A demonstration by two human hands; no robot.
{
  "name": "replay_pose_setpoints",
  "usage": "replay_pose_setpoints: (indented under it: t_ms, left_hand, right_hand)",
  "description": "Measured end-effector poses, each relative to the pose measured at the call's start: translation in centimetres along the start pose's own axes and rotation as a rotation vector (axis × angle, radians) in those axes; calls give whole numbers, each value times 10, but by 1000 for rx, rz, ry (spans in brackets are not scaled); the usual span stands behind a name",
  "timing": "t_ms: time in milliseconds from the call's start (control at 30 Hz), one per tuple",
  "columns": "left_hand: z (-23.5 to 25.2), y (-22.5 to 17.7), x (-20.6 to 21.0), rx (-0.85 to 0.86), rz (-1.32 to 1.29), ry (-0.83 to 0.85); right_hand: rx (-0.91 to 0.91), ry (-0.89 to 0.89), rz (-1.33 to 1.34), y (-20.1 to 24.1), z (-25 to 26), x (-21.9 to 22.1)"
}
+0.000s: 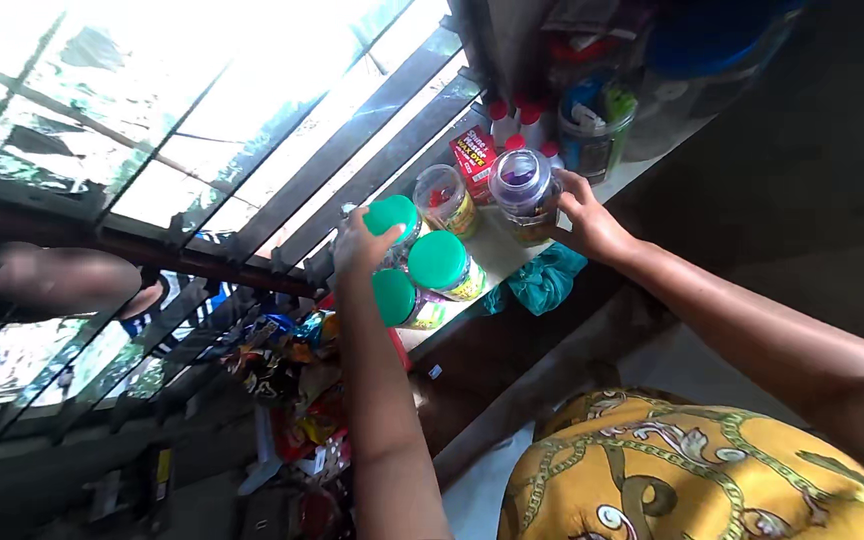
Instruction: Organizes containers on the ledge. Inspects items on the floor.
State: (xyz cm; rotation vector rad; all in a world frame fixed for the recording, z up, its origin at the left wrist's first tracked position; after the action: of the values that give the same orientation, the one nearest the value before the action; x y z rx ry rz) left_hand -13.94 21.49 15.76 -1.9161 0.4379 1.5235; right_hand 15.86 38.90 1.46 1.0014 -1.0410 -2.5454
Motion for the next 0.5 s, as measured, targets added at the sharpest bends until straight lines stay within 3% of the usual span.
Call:
replay_pose_setpoints:
  t_ms: [100, 167, 200, 267, 367, 500]
  left_hand:
    - [-6, 1, 5, -5, 7, -114]
    - [-4, -24, 2, 162, -65, -263]
    - [-1, -41, 3, 264, -79, -241]
    - [16, -73, 18, 433, -20, -22]
    - [50, -109, 50, 495, 219, 337]
    - [59, -133, 69, 352, 502, 464]
  right_hand:
    - [5, -9, -10, 1, 1, 2]
    - [6, -21, -8, 0, 2, 3]
    - [-2, -27, -10, -1, 2, 4]
    - [-22, -30, -23, -2, 1, 5]
    - [10, -11, -36, 0, 0, 3]
    - [108, 72, 0, -3, 1, 3]
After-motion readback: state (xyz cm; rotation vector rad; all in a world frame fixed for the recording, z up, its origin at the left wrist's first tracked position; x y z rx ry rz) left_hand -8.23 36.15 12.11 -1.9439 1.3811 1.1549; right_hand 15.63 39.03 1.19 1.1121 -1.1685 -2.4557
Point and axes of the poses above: each hand's wrist, its own z-axis towards the middle knuckle, its own x-axis out of the palm, y = z × x, the point moved 4 cm from there along z, towards the middle knuckle, and after that the axes turned 1 degree about -x, right-handed, at the moved point
